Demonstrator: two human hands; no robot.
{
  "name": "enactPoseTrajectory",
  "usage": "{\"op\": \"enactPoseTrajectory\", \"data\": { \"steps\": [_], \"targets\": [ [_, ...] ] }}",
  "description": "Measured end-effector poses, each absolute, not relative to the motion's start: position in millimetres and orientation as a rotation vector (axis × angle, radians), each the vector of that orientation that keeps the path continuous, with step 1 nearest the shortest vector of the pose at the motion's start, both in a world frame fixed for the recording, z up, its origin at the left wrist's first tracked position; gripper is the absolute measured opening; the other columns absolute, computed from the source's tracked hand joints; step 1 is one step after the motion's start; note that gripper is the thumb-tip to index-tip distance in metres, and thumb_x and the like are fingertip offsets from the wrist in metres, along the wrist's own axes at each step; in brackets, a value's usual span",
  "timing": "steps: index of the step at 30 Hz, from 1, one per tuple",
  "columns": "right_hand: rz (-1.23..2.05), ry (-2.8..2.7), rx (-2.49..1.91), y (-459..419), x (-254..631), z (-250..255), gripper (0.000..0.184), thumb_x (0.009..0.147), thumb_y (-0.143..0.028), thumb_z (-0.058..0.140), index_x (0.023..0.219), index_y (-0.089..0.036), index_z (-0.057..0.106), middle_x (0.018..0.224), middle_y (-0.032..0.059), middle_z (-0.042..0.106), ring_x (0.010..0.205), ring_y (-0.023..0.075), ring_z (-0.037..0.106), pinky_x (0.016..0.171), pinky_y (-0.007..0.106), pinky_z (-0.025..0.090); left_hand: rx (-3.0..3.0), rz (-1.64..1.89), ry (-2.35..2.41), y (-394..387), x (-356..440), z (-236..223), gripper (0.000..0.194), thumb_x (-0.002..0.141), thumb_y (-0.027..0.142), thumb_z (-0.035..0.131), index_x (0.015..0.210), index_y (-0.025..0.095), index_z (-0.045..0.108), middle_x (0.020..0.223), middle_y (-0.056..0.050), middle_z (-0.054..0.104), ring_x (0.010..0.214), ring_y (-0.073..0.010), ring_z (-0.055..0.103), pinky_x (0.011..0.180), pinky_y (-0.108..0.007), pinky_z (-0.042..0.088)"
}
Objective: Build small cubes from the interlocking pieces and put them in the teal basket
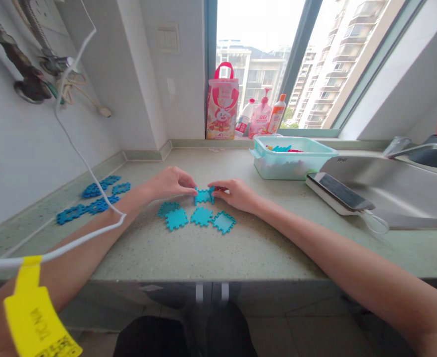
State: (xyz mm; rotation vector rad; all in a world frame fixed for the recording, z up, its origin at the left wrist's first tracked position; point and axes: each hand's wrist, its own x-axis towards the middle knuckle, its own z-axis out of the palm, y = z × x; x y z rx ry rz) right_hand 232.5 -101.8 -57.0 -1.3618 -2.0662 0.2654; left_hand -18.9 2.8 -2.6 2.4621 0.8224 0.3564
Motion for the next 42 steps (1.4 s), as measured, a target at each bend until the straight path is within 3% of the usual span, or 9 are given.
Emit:
{"op": "enactPoseTrajectory", "data": {
  "steps": [5, 10, 14, 19, 25, 33, 39, 42],
  "targets": [
    [0.286, -2.033, -1.358, -100, 231, -59, 0.029, 0.098, -0.023, 0.069, 0.124, -0.025, 0.079, 0.114, 0.0057, 0.081, 0.098, 0.0233, 0.078, 0.095, 0.037, 0.059, 2.416, 0.352, 0.796, 3, -19, -3, 0.038, 0.074, 0.05, 0.082, 0.1, 0.022, 0.084, 0.092, -0.006, 0.082, 0.084, -0.0242, 0.075, 0.072, -0.03, 0.054],
    [0.314, -2.013, -1.367, -100, 231, -59, 0.028, 0.097, -0.023, 0.07, 0.123, -0.025, 0.08, 0.109, 0.0049, 0.082, 0.094, 0.0223, 0.078, 0.093, 0.035, 0.06, 2.398, 0.271, 0.698, 13, -22, -11, 0.049, 0.063, 0.044, 0.092, 0.107, 0.025, 0.082, 0.099, -0.004, 0.083, 0.093, -0.0261, 0.078, 0.081, -0.031, 0.058],
    [0.29, -2.01, -1.379, -101, 230, -58, 0.027, 0.096, -0.023, 0.07, 0.12, -0.026, 0.081, 0.11, 0.0041, 0.082, 0.093, 0.022, 0.078, 0.092, 0.035, 0.06, 2.404, 0.311, 0.641, 17, -22, -17, 0.042, 0.067, 0.042, 0.09, 0.104, 0.025, 0.082, 0.096, -0.003, 0.083, 0.093, -0.0249, 0.078, 0.087, -0.032, 0.058],
    [0.322, -2.009, -1.359, -101, 229, -58, 0.027, 0.095, -0.022, 0.068, 0.117, -0.027, 0.082, 0.106, 0.0028, 0.082, 0.094, 0.0215, 0.078, 0.092, 0.033, 0.059, 2.444, 0.32, 0.649, 8, -22, -14, 0.056, 0.064, 0.04, 0.093, 0.118, 0.029, 0.082, 0.098, -0.001, 0.083, 0.091, -0.0251, 0.078, 0.082, -0.031, 0.057],
    [0.352, -1.941, -1.36, -97, 229, -63, 0.025, 0.093, -0.024, 0.071, 0.114, -0.026, 0.082, 0.103, 0.0021, 0.082, 0.093, 0.0209, 0.078, 0.089, 0.033, 0.059, 2.486, 0.361, 0.641, 6, -16, -17, 0.045, 0.063, 0.043, 0.094, 0.105, 0.028, 0.084, 0.092, -0.001, 0.083, 0.088, -0.0245, 0.079, 0.079, -0.029, 0.055],
    [0.407, -1.927, -1.326, -93, 233, -64, 0.022, 0.093, -0.025, 0.072, 0.113, -0.023, 0.081, 0.105, 0.0019, 0.082, 0.089, 0.0193, 0.076, 0.087, 0.031, 0.058, 2.587, 0.376, 0.625, 1, -11, -17, 0.042, 0.067, 0.044, 0.093, 0.103, 0.025, 0.083, 0.09, -0.001, 0.083, 0.087, -0.0236, 0.079, 0.082, -0.029, 0.054],
    [0.344, -2.088, -1.312, -97, 236, -55, 0.029, 0.096, -0.021, 0.067, 0.122, -0.025, 0.079, 0.112, 0.0031, 0.082, 0.1, 0.0212, 0.078, 0.096, 0.033, 0.057, 2.814, 0.443, 0.557, 9, -17, -17, 0.05, 0.068, 0.051, 0.094, 0.11, 0.027, 0.081, 0.094, 0.0, 0.082, 0.093, -0.0222, 0.074, 0.089, -0.031, 0.05],
    [0.227, -2.158, -1.336, -102, 236, -48, 0.03, 0.098, -0.025, 0.067, 0.125, -0.025, 0.078, 0.122, 0.0056, 0.079, 0.111, 0.0247, 0.076, 0.104, 0.037, 0.054, 2.909, 0.606, 0.538, 2, -16, -4, 0.052, 0.073, 0.057, 0.091, 0.11, 0.022, 0.078, 0.087, -0.002, 0.077, 0.088, -0.0221, 0.069, 0.084, -0.031, 0.049]
  ]
}}
